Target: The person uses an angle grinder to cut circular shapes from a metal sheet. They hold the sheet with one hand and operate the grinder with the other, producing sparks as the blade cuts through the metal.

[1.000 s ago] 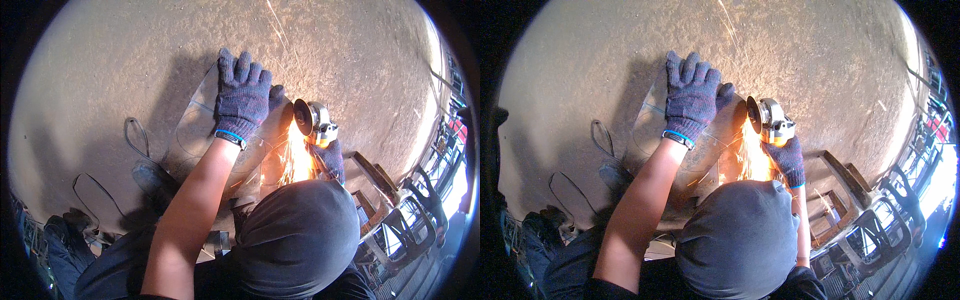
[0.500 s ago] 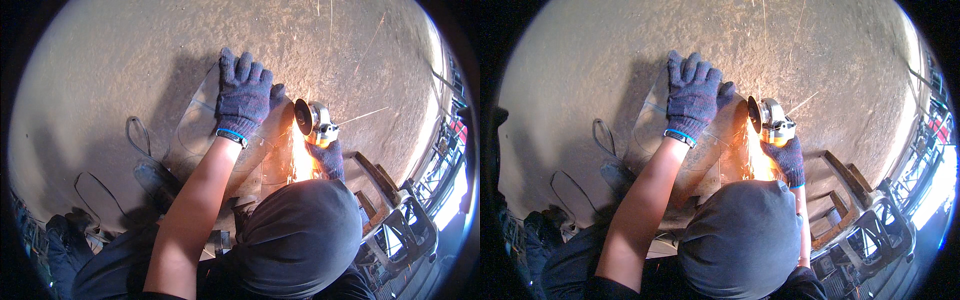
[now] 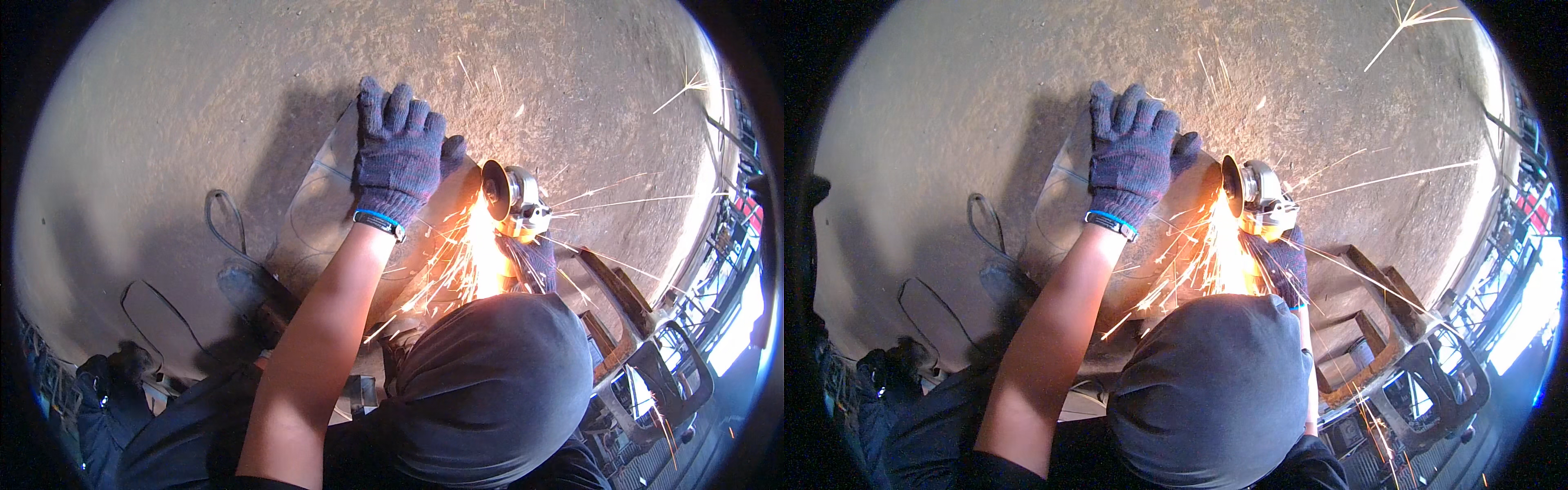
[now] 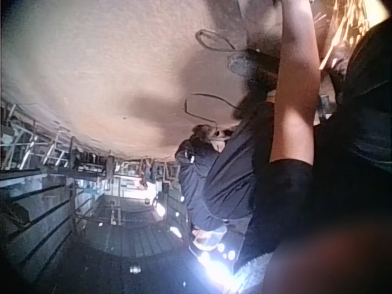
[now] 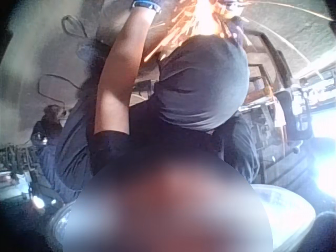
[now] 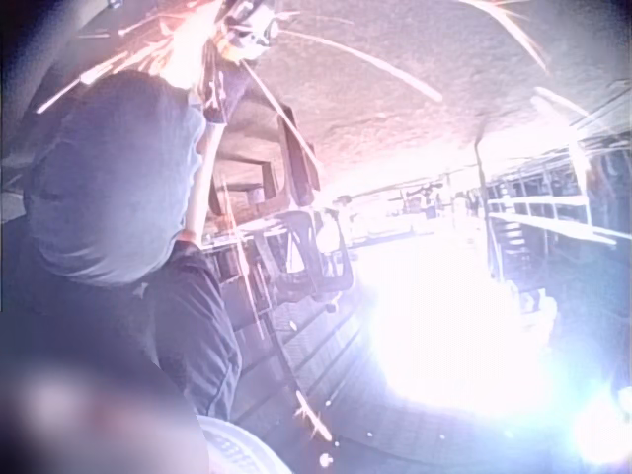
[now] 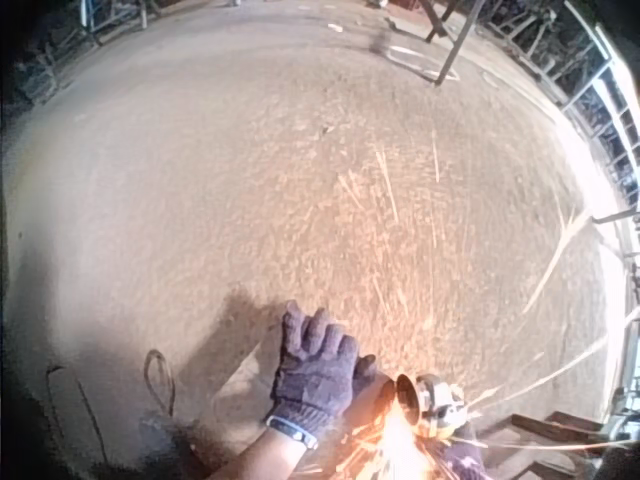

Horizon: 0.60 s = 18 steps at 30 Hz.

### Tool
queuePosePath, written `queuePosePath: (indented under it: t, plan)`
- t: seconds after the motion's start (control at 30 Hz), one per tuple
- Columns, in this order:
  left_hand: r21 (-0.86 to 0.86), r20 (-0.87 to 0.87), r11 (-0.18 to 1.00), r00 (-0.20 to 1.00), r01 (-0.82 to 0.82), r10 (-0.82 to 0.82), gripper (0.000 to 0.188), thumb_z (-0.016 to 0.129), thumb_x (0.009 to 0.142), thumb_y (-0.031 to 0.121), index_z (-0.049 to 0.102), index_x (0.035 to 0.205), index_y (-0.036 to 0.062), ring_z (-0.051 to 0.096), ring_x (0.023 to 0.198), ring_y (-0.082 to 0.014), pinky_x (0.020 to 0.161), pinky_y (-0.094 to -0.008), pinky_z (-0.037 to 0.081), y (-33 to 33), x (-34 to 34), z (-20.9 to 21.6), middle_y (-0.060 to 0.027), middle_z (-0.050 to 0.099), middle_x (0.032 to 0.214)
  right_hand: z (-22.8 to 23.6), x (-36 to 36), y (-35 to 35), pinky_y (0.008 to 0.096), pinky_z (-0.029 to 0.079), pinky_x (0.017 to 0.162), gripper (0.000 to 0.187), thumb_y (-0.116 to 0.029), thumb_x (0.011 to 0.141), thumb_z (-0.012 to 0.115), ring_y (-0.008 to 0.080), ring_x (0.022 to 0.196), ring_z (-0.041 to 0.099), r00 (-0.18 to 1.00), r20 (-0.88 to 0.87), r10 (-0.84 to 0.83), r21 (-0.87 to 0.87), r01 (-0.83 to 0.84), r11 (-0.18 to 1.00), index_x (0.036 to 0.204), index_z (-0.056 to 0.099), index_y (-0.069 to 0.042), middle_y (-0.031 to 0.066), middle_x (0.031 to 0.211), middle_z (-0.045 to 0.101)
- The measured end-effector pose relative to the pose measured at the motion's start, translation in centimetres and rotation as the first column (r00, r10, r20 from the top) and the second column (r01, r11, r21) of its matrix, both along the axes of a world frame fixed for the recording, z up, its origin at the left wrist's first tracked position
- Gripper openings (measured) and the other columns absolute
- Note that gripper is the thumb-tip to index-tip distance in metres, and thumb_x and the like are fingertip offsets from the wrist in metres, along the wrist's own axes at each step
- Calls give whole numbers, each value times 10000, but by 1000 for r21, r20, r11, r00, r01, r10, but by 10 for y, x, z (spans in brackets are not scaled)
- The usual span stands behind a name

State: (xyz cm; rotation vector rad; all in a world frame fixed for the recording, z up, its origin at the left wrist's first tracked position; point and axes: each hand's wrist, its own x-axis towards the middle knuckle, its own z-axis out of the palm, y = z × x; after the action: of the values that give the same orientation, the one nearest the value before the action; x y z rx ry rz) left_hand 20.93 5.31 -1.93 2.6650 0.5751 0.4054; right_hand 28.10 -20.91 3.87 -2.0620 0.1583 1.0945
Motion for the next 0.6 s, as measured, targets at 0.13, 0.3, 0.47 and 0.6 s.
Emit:
queuePosePath:
  t: [0.13, 0.3, 0.47, 0.6]
  plan:
    - [16, 1, 1000, 1000, -1, 1, 336, 639, 873, 447, 657, 880, 111, 501, 1149, -313, 1131, -649, 201, 0, 0, 1, -90, 590, 947, -5, -2, -3, 298, 558, 755, 479, -128, 760, 856, 153, 884, 681, 998, 63, 18, 17, -19, 1000, 1168, 630, -20, 83, 1005, 711]
    - [12, 3, 1000, 1000, 2, -2, 330, 639, 873, 444, 658, 881, 114, 501, 1148, -313, 1137, -645, 196, 0, 1, 0, -89, 589, 953, -4, -6, -2, 288, 559, 749, 469, -101, 776, 841, 152, 874, 683, 999, 33, -37, 33, 36, 999, 1180, 619, -18, 88, 997, 710]
    - [3, -30, 1000, 1000, -2, 2, 349, 631, 881, 454, 670, 904, 108, 493, 1195, -314, 1148, -642, 183, -1, 0, 0, -91, 603, 994, -5, -8, -1, 284, 557, 764, 482, -80, 796, 823, 160, 900, 678, 996, -12, -87, 38, 88, 995, 1215, 591, -21, 88, 1022, 699]
    - [4, -26, 1000, 1000, 0, 0, 360, 629, 884, 459, 677, 917, 105, 488, 1212, -319, 1149, -647, 179, -1, 0, -1, -93, 608, 1009, -6, -9, 1, 281, 556, 776, 494, -63, 812, 808, 166, 921, 675, 990, -57, -133, 59, 136, 989, 1242, 569, -25, 89, 1043, 690]
